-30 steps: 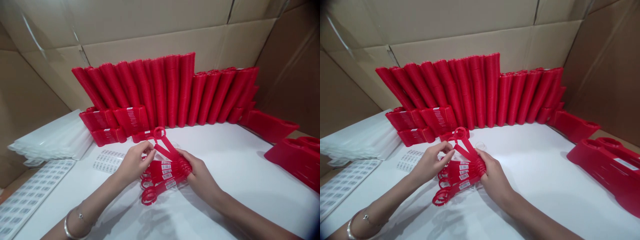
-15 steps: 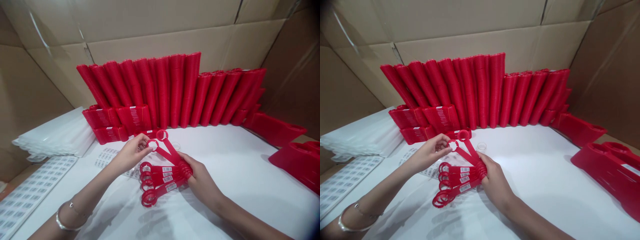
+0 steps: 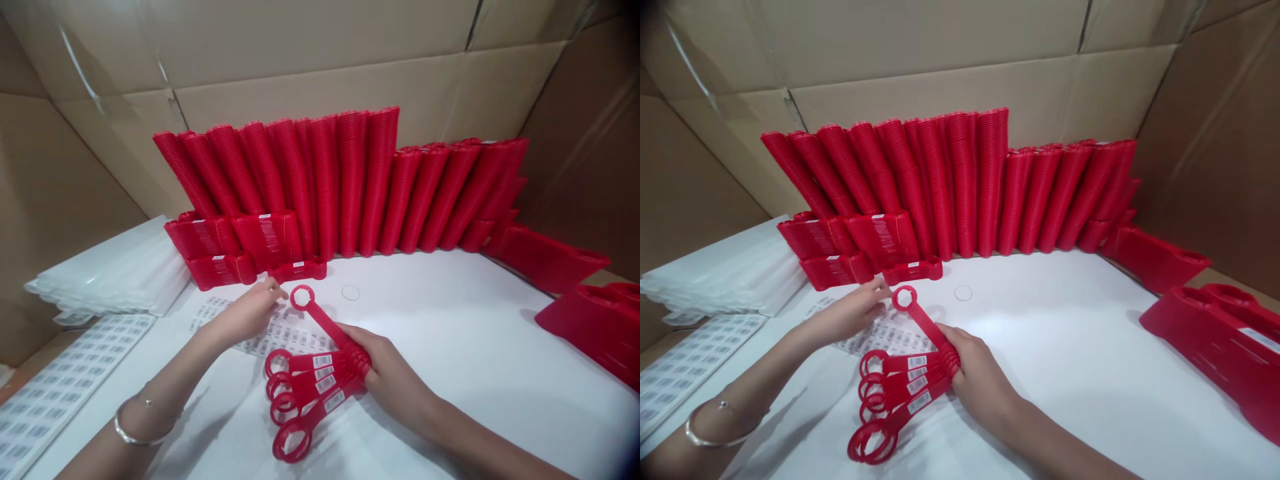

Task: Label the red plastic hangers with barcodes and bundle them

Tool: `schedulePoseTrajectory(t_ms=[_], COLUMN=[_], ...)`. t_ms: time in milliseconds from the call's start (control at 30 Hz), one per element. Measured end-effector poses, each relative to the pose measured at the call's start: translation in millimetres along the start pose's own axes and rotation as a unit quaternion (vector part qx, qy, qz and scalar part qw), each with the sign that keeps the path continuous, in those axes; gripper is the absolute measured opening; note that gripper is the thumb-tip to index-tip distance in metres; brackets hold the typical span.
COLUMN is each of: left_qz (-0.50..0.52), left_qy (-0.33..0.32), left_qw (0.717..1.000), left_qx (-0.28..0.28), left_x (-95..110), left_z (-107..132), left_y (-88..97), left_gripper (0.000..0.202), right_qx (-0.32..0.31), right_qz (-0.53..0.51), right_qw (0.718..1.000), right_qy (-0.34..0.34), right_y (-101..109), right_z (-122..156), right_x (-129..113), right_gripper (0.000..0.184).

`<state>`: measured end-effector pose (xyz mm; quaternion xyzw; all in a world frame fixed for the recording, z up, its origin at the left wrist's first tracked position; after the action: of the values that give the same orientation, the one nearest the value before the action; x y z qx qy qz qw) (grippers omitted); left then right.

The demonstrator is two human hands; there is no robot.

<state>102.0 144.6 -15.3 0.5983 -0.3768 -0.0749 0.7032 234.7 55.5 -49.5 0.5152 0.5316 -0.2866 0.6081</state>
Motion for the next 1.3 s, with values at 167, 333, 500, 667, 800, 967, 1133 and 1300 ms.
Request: schedulePoseTrajectory(t_ms=[167,333,500,667,800,967,1133,1300], left_qz=[-0.089,-0.052,0.109,0.207,0.193,0.200,0.179,0.116], left_qy=[0.010,0.020,0.016,0.029,0.037,0.062,0.064,0.019], left_qw=[0.992,0.994,0.992,0.978,0.980,0.977,0.981,0.990], left_qx=[-0.088,-0.094,-0.065,0.004,0.032,0.043,0.046,0.076], left_x=[-6,-1,37,59,58,54,52,59], left_z=[3,6,11,7,5,5,3,4], left_y=[-29.2,-10.0,2.0,-20.6,-27.0,-26.2,-31.5,-30.2], left_gripper=[0.020,0.010,0.015,0.014,0.013,0.015,0.016,0.012], right_qx=[-0.018,-0.012,0.001,0.010,0.010,0.011,0.005,0.012], right_qz=[-0.027,-0.035,-0.031,-0.013,0.010,0.013,-0.001,-0.003], right_qw=[0.999,0.999,0.999,1.000,1.000,1.000,1.000,1.000], right_qy=[-0.017,-0.032,-0.025,-0.014,-0.008,-0.002,-0.005,0.013], right_y=[-4,-2,1,2,2,2,-1,1], right_z=[0,-1,-1,1,1,1,1,2], right_x=[3,8,8,2,1,-2,-3,-5], right_gripper=[0.058,0.056,0.057,0.061,0.062,0.053,0.047,0.051])
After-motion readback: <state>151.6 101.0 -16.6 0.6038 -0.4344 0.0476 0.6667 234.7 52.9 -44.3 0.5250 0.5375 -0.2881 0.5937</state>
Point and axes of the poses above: each hand's wrist, its own z-axis away from the middle knuckle, its own y-axis out of the back of the hand, x = y × z, the point moved 10 cm from there along -z, towards the middle knuckle, and after that the axes turned 6 degrees about -x, right-handed, at the moved point
